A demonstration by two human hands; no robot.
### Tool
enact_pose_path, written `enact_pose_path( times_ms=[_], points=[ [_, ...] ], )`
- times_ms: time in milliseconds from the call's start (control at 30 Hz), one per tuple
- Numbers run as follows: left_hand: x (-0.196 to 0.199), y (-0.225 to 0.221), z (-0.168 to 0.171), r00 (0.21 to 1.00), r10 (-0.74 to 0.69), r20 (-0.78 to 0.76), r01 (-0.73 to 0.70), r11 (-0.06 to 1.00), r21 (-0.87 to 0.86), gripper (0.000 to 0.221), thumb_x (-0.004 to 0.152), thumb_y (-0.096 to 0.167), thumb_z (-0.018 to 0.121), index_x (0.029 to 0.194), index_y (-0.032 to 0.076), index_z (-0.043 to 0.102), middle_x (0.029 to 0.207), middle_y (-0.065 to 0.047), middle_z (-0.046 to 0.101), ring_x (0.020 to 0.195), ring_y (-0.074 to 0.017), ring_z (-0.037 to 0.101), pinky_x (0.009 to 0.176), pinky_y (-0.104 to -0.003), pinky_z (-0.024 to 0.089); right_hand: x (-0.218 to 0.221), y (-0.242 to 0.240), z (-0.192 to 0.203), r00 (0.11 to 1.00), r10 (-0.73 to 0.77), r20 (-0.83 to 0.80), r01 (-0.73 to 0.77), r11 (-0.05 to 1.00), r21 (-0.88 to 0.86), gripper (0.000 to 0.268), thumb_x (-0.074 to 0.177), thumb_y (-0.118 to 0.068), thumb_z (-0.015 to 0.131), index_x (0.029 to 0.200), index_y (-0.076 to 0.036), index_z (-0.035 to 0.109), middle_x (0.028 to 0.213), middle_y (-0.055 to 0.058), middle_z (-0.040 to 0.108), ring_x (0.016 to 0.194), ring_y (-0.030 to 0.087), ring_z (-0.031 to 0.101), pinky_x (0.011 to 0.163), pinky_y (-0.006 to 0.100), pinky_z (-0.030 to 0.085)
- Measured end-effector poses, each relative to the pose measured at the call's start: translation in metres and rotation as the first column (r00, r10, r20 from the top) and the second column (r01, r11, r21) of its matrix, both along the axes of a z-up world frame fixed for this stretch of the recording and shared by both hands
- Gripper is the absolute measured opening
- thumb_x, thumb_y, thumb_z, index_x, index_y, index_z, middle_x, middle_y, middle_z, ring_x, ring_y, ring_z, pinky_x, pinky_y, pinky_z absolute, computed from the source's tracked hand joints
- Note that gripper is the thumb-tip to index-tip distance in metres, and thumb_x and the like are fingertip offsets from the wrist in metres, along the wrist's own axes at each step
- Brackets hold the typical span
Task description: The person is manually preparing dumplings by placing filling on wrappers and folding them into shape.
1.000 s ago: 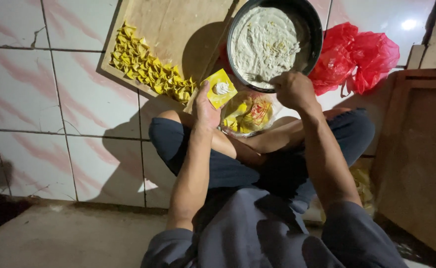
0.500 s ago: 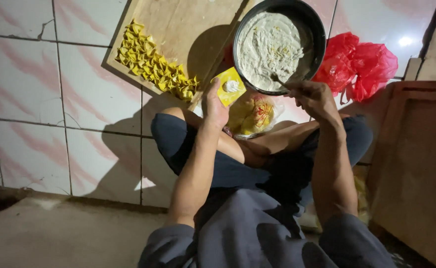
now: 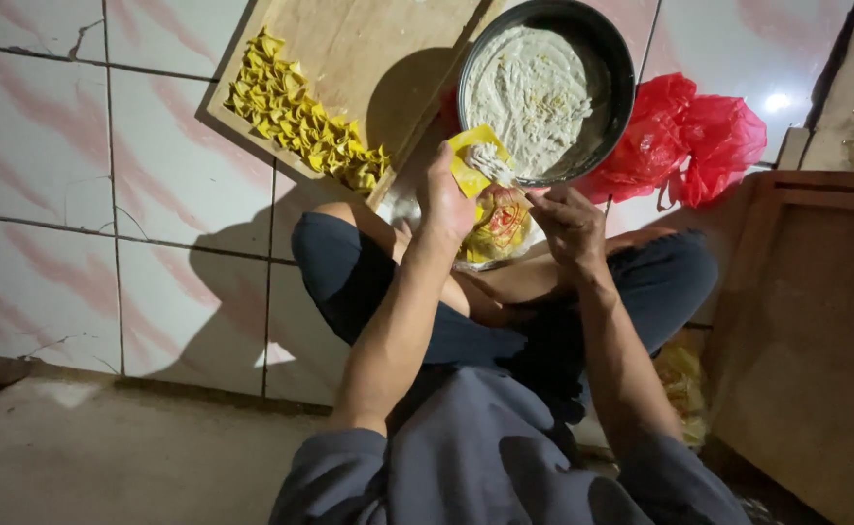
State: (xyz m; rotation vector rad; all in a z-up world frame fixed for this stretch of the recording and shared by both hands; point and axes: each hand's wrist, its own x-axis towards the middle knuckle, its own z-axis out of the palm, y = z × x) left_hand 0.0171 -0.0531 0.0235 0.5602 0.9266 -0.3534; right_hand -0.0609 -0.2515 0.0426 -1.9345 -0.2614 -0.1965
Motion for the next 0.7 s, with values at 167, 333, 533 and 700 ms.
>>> enact_pose_path(
  times_ms=[167,333,533,700],
  points=[
    [0.010,0.008,-0.007,0.988,0.137,0.074,-0.140,0.989,0.038,0.050,0.096,0.058,0.062,0.126,0.018,0.063,0.120,-0.013,0.067,0.103,-0.0359,0.067,0.086,-0.058,0.054,-0.011,-0.009,0.017,0.995,-0.067,-0.069,0.068,0.998,0.012,0.019,0.096,0.001,0.076,0.112,-0.005,0.082,0.085,0.013,0.068,0.074,0.021,0.063,0.069,0.035,0.052],
    [0.002,0.024,0.014,0.995,0.039,0.095,-0.043,0.998,0.037,0.053,0.087,0.060,0.072,0.118,0.017,0.065,0.110,-0.016,0.072,0.089,-0.0383,0.073,0.076,-0.057,0.061,-0.028,-0.007,0.009,0.945,-0.117,-0.304,0.213,0.928,0.306,0.016,0.103,0.002,0.061,0.118,0.006,0.065,0.073,0.011,0.060,0.061,0.014,0.055,0.057,0.030,0.044],
    [-0.022,0.015,0.089,0.988,-0.088,0.129,0.082,0.995,0.047,0.030,0.089,0.041,0.072,0.099,0.013,0.066,0.090,-0.011,0.073,0.073,-0.0320,0.074,0.052,-0.032,0.048,-0.003,0.024,0.033,0.963,-0.126,-0.237,0.219,0.879,0.424,0.020,0.097,-0.001,0.074,0.116,0.004,0.069,0.071,0.000,0.049,0.061,0.005,0.045,0.055,0.021,0.034],
    [-0.033,0.008,0.114,0.979,-0.124,0.164,0.114,0.991,0.072,0.022,0.087,0.034,0.075,0.092,0.014,0.068,0.083,-0.009,0.072,0.067,-0.0271,0.072,0.050,-0.031,0.048,0.012,0.028,0.026,0.994,-0.090,-0.068,0.110,0.904,0.413,0.034,0.083,0.007,0.087,0.114,0.010,0.074,0.076,0.007,0.044,0.064,0.010,0.043,0.056,0.027,0.033]
  ],
)
